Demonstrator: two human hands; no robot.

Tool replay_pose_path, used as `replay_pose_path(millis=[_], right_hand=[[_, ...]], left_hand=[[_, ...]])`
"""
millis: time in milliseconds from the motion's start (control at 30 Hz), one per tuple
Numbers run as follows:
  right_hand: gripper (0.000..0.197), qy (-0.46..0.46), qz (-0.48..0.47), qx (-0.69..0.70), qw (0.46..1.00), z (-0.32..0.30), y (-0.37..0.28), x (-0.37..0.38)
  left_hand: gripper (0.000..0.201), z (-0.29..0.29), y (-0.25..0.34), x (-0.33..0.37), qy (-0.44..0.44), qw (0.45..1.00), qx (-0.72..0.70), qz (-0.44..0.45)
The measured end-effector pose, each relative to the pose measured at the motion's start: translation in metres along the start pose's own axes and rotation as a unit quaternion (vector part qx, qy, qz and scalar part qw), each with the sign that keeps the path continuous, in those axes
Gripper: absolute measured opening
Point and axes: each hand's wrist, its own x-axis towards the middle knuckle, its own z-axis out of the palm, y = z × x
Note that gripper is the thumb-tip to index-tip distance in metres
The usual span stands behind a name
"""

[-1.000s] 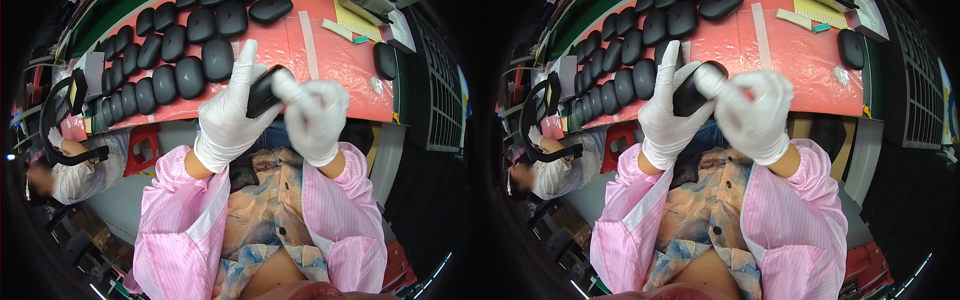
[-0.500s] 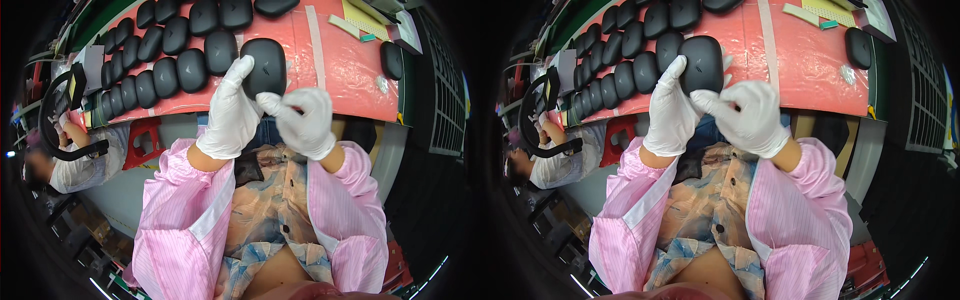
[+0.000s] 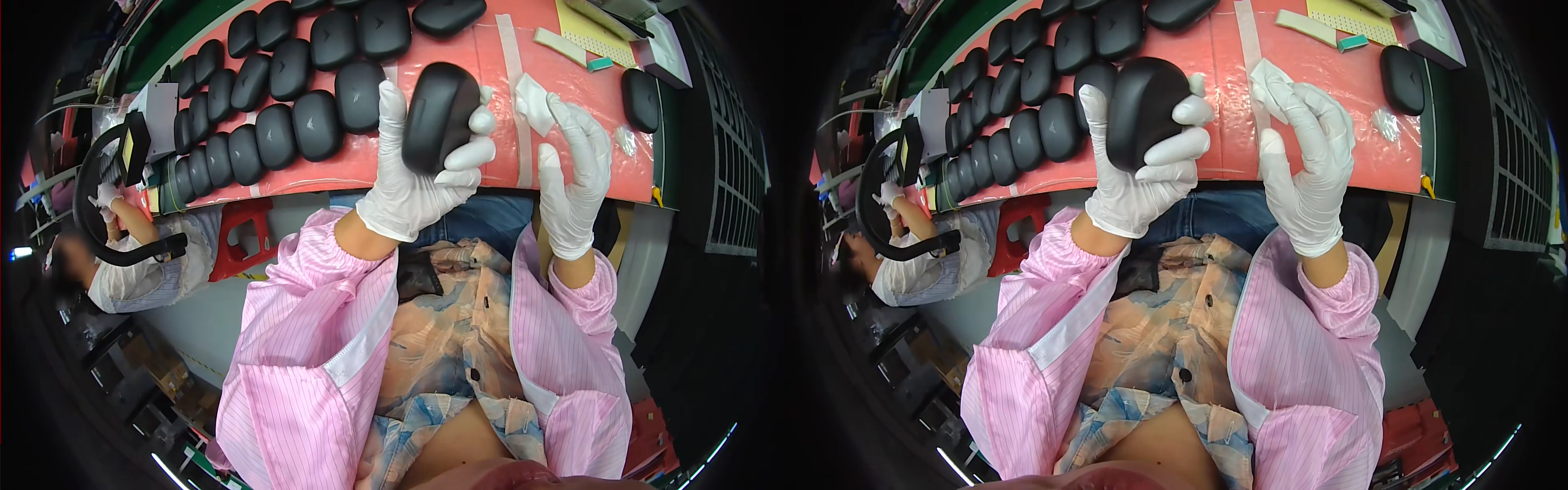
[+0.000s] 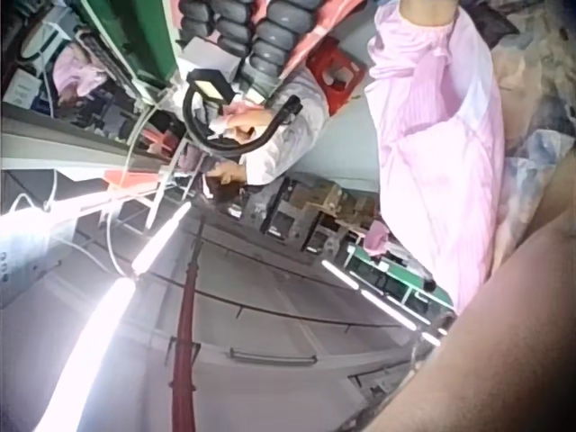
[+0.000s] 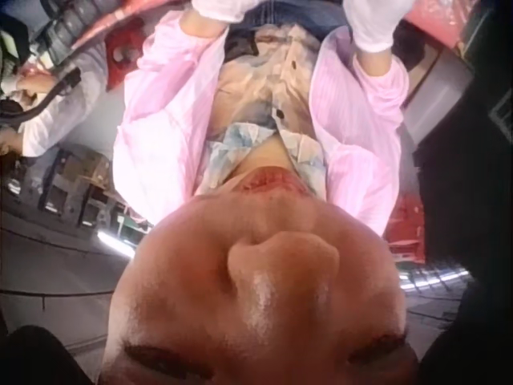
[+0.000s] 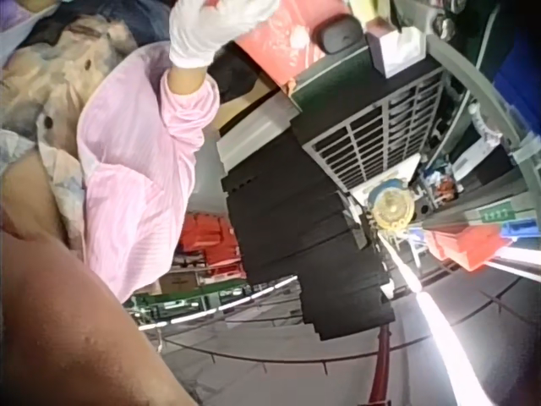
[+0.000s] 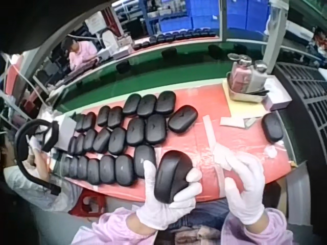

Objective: Cleaning and inspecting black earbud charging cases at an assembly line workstation.

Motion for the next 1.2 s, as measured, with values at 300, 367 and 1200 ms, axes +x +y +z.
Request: replay_pose_path(millis=[300,367,1200], right_hand=[[0.021,-0.073,-0.027,-0.156,0.985,0.011,0.035,0.012],[0.019,-0.087,-0.013,-0.100,0.991,0.009,0.038,0.015],[0.057,-0.127,0.172,0.172,0.962,-0.022,-0.013,0.006]], left_hand=[[0.070,0.015,0.009,0.005,0.084,0.994,0.043,0.062],[0.070,0.011,0.013,0.004,0.071,0.995,0.040,0.064],[0.057,0.019,-0.032,0.042,0.091,0.740,0.624,0.235]])
